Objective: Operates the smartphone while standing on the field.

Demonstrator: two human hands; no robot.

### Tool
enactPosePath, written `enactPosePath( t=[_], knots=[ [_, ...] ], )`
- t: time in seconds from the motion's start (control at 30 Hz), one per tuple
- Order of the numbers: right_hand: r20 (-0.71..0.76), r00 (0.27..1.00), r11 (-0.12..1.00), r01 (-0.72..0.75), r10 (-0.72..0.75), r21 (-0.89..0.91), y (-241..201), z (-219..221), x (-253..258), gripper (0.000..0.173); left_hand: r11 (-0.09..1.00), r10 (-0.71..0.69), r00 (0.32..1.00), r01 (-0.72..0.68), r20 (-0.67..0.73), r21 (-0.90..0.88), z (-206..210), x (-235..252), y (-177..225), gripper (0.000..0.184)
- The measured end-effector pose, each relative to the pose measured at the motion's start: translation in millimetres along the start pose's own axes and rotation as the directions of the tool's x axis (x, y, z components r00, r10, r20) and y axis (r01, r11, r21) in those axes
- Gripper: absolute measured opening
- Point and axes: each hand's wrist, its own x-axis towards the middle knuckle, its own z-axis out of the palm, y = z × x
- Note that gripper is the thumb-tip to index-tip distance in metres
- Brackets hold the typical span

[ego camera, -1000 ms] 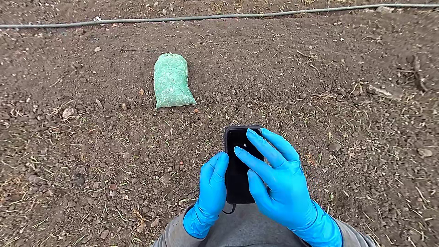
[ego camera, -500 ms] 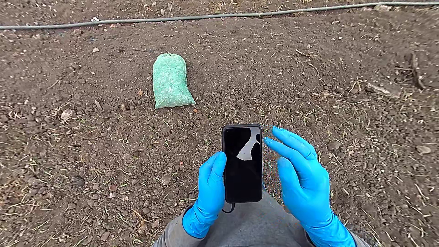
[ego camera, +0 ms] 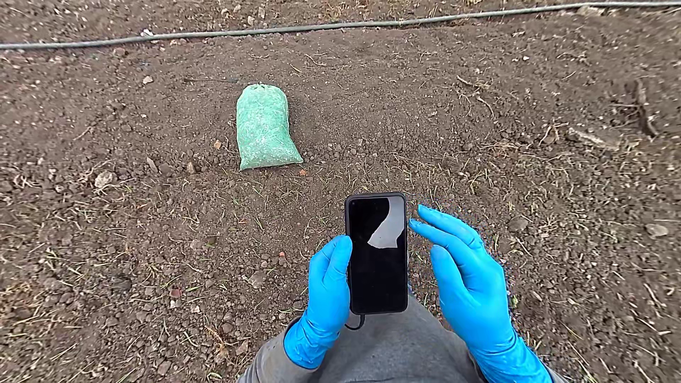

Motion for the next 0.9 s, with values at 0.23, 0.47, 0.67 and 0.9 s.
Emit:
enactPosePath(
  t=[0.23, 0.47, 0.67, 0.9],
  knots=[
    [0.007, 1.0, 1.0, 0.006, -0.006, 0.002, -0.1, 2.2, 0.9, 0.038, 1.0, 0.011, 1.0, -0.011, -0.011, 0.006, -1.1, 0.9, 2.1, 0.044],
    [0.013, 1.0, 1.0, 0.004, -0.005, 0.016, -2.6, 1.5, 2.1, 0.038, 1.0, 0.015, 1.0, -0.015, -0.019, 0.009, -2.0, 2.0, 1.6, 0.044],
    [0.021, 0.993, 0.994, 0.114, -0.114, 0.0, -8.3, 3.5, 5.0, 0.038, 1.0, 0.008, 1.0, -0.008, -0.02, -0.006, -2.4, 3.2, 0.0, 0.043],
    [0.015, 0.983, 0.979, 0.184, -0.183, -0.091, -9.8, 8.2, 1.3, 0.037, 1.0, 0.015, 1.0, -0.015, -0.017, -0.008, -4.4, 5.3, -0.1, 0.043]
  ],
)
